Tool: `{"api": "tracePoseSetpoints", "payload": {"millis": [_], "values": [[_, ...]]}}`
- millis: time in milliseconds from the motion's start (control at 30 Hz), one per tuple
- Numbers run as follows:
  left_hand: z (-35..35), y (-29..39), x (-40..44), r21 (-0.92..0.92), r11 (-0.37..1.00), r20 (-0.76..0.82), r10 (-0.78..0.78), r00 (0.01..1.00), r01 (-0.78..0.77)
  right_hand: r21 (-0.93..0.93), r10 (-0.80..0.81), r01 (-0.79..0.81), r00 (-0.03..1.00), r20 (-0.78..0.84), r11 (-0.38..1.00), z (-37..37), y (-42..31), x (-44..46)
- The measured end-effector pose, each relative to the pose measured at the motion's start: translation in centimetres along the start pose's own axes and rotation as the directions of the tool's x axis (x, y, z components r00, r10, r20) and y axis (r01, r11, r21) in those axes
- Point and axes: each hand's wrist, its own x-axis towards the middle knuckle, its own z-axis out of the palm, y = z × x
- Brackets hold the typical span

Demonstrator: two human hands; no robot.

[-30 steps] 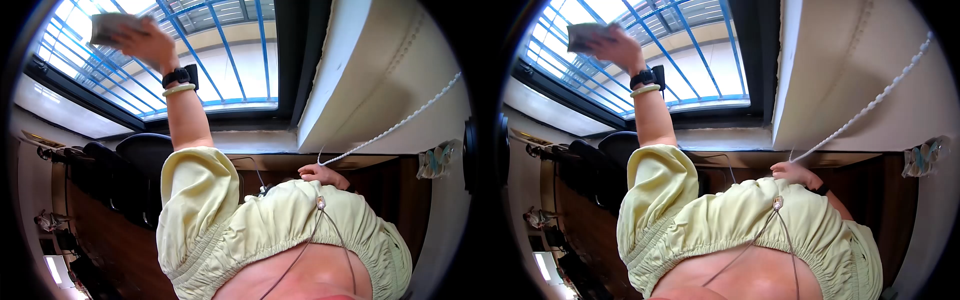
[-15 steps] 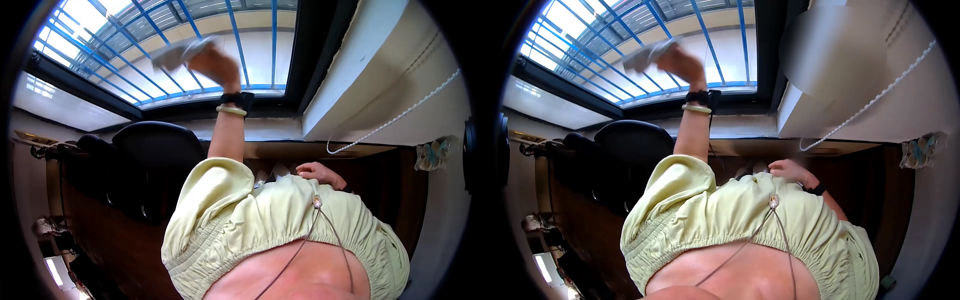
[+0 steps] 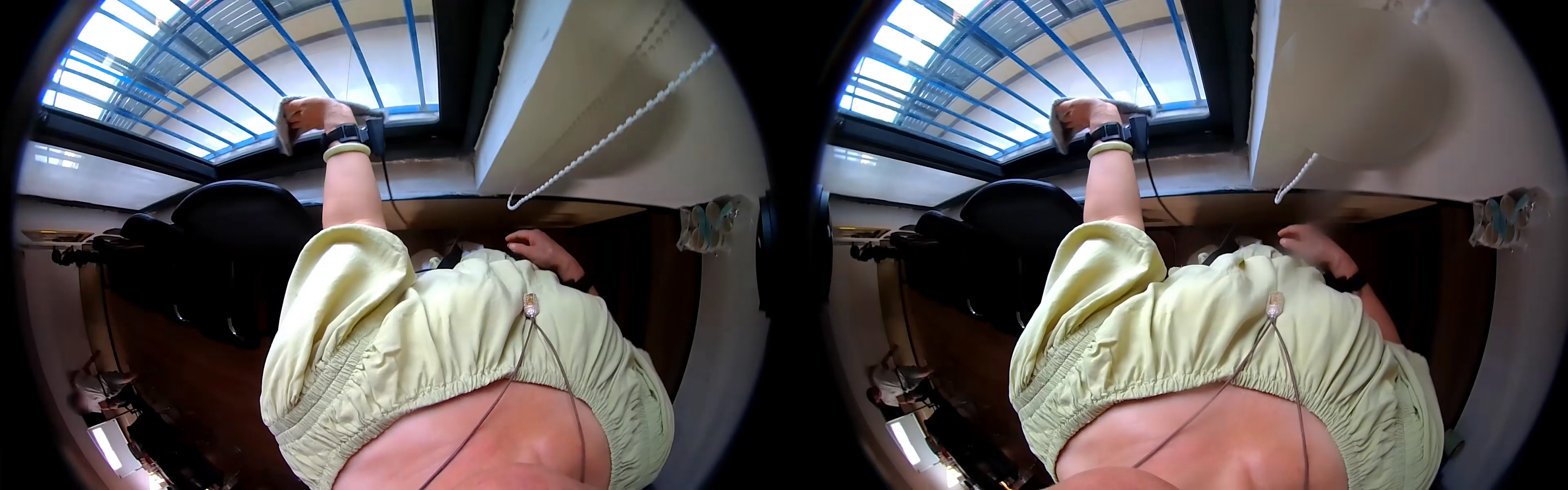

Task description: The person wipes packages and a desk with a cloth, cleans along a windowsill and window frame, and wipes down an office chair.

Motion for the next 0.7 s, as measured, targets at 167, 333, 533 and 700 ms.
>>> {"api": "tracePoseSetpoints", "payload": {"millis": [167, 333, 533, 700], "values": [[-4.8, -11.1, -20.4, -0.493, 0.774, -0.543, 0.084, 0.836, -0.398, -0.076, -0.074, 0.076, 0.997, 0.033, 0.994, 0.8, -2.0, -0.4], [-7.6, -9.9, -21.0, -0.760, 0.439, -0.535, -0.004, 0.845, -0.480, -0.103, -0.073, 0.079, 0.996, 0.059, 0.992, 0.7, -2.4, -0.3], [-8.3, -18.3, -26.5, -0.076, -0.727, -0.351, -0.621, 0.700, -0.683, -0.094, -0.065, 0.069, 0.997, 0.052, 0.993, 0.5, -1.3, -0.5], [-7.5, -28.9, -29.9, 0.410, -0.823, -0.778, -0.540, 0.321, -0.393, -0.105, -0.080, 0.086, 0.995, 0.063, 0.991, 0.1, -1.4, -1.2]]}}
